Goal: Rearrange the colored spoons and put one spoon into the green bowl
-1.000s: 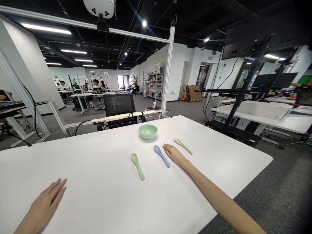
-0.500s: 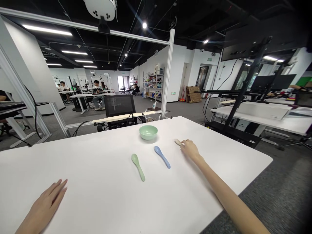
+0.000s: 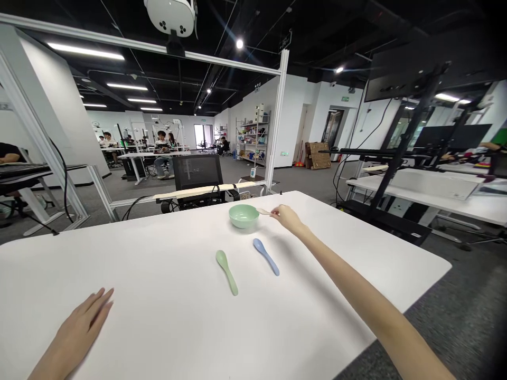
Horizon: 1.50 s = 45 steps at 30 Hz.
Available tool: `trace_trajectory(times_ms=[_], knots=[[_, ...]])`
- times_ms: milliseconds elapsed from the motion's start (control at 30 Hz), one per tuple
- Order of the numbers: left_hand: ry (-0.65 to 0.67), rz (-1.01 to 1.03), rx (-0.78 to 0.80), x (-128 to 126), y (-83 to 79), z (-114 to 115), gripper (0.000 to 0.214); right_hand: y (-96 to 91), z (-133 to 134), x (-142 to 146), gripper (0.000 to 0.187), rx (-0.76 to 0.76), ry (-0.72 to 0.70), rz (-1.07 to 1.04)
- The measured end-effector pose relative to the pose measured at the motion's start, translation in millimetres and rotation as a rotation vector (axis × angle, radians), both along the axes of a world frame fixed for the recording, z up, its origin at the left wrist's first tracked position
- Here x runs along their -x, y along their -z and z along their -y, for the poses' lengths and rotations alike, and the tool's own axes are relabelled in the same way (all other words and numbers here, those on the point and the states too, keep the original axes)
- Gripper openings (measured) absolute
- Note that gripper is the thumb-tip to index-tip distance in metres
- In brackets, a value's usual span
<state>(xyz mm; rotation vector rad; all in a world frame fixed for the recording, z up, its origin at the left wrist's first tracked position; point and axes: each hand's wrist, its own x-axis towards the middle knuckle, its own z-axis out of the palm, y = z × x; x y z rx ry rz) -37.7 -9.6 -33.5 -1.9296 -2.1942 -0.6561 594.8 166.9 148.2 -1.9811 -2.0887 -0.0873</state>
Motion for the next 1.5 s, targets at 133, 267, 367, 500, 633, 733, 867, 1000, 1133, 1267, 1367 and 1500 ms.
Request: trace_trajectory(times_ms=[133, 267, 367, 500, 633, 733, 867, 1000, 1133, 1267, 1367, 1500], knots=[[-0.001, 0.063, 0.043, -5.9, -5.5, 1.9, 0.074, -15.1, -29.0, 48.1, 0.028, 0.058, -0.044, 0.072], [0.008, 0.073, 0.019, -8.8, -5.8, 4.2, 0.074, -10.3, -48.3, 79.3, 0.026, 0.091, -0.056, 0.142], [0.010, 0.065, -0.009, -8.9, -1.7, 5.0, 0.071, -3.6, -56.1, 91.4, 0.025, 0.113, -0.058, 0.186], [0.017, 0.049, -0.020, -8.6, 2.0, 5.3, 0.069, 3.3, -61.5, 96.4, 0.023, 0.140, -0.071, 0.221], [0.014, 0.041, -0.036, -7.9, 2.5, 5.8, 0.067, 4.6, -60.6, 93.4, 0.025, 0.108, -0.091, 0.220], [0.014, 0.037, -0.057, -7.0, 3.3, 5.7, 0.064, 3.3, -52.0, 82.8, 0.036, 0.035, -0.110, 0.202], [0.014, 0.047, -0.048, -4.8, 5.9, 4.1, 0.066, 15.1, -26.3, 53.2, 0.044, -0.134, -0.132, 0.106], [0.017, 0.047, -0.044, -1.6, 9.0, 1.4, 0.068, 55.0, 9.2, 18.0, 0.043, -0.257, -0.211, -0.057], [0.019, 0.045, -0.044, 0.2, 9.9, -0.4, 0.066, 101.6, 38.8, -3.6, 0.047, -0.149, -0.268, -0.101], [0.006, 0.048, -0.031, -1.4, 6.4, 0.3, 0.065, 128.7, 51.9, -11.0, 0.051, -0.063, -0.284, -0.135], [0.012, 0.051, -0.019, -3.3, 3.1, 2.0, 0.067, 136.3, 53.6, -12.8, 0.050, -0.045, -0.279, -0.184], [0.020, 0.057, -0.021, -3.4, 1.6, 3.4, 0.067, 138.9, 53.3, -13.6, 0.048, -0.049, -0.272, -0.235]])
